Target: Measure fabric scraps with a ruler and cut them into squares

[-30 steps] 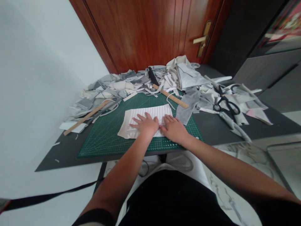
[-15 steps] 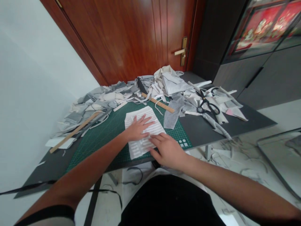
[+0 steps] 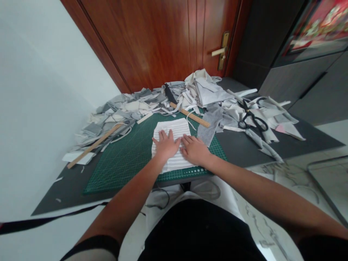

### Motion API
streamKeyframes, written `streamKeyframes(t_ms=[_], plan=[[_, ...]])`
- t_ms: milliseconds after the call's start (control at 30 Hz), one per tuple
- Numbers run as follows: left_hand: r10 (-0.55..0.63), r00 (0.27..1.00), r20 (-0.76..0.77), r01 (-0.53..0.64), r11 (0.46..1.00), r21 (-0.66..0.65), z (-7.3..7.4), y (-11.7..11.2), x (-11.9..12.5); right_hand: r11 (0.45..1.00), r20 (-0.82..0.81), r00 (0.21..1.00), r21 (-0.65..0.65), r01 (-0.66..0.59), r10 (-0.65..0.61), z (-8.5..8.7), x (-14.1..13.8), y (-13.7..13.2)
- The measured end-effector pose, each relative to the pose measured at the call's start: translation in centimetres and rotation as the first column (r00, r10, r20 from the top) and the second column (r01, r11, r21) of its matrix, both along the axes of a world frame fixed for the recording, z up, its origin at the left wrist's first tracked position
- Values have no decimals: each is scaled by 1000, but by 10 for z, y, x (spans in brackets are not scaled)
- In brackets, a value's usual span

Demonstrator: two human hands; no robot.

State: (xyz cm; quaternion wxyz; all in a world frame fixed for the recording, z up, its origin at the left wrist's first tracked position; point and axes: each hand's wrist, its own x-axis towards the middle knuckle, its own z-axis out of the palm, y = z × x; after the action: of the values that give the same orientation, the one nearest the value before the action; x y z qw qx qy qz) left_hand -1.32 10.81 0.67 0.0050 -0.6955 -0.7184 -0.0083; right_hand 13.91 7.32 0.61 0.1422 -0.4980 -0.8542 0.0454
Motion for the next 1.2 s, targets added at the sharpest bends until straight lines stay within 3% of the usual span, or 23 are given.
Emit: streamKeyframes(t_ms=[100, 167, 233, 267, 300, 333, 367, 433, 500, 567, 633, 800, 900, 967, 1100, 1200], plan=[[-255, 965, -54, 255, 967, 0, 3, -3, -32, 996, 2, 996, 27, -85, 85, 7, 5, -22], [-482, 874, -65, 479, 876, -59, 9, -2, -56, 989, -24, 989, 11, -146, 146, 15, 11, -27], [-678, 735, -29, 669, 731, -136, 16, 1, -76, 988, -60, 987, 2, -152, 152, 19, 17, -25], [-722, 692, -8, 712, 684, -159, 20, 3, -83, 990, -75, 988, 5, -138, 138, 20, 20, -22], [-728, 685, 12, 719, 673, -174, 23, 4, -86, 993, -86, 989, 11, -121, 122, 18, 22, -18], [-688, 726, 26, 681, 712, -171, 25, 5, -85, 993, -93, 989, 14, -113, 114, 16, 23, -14], [-604, 796, 33, 602, 785, -151, 25, 5, -80, 993, -93, 988, 11, -120, 120, 12, 23, -10], [-351, 934, 60, 355, 931, -80, 22, 5, -59, 987, -81, 984, -1, -158, 157, 4, 22, -4], [-184, 978, 102, 189, 981, -44, 14, 6, -32, 980, -55, 978, -11, -200, 199, -3, 19, -3], [-182, 977, 110, 188, 981, -47, 5, 9, -10, 979, -26, 978, -10, -205, 205, -5, 17, -8], [-282, 955, 93, 286, 958, -30, 0, 13, -3, 983, -7, 983, -9, -185, 185, -3, 16, -16], [-584, 809, 70, 588, 807, -57, 5, 22, -21, 988, -22, 988, -12, -154, 153, 5, 19, -39], [-657, 746, 108, 665, 743, -74, 9, 25, -27, 990, -75, 987, -14, -143, 142, 6, 22, -40], [-637, 762, 115, 646, 760, -70, 9, 27, -26, 989, -103, 984, -3, -145, 144, 4, 26, -36], [-475, 880, 28, 476, 878, -46, 6, 29, -18, 987, -66, 985, 0, -159, 159, -3, 32, -31], [-386, 922, -15, 385, 922, -32, 4, 29, -11, 986, -52, 984, -10, -168, 168, -6, 34, -36]])
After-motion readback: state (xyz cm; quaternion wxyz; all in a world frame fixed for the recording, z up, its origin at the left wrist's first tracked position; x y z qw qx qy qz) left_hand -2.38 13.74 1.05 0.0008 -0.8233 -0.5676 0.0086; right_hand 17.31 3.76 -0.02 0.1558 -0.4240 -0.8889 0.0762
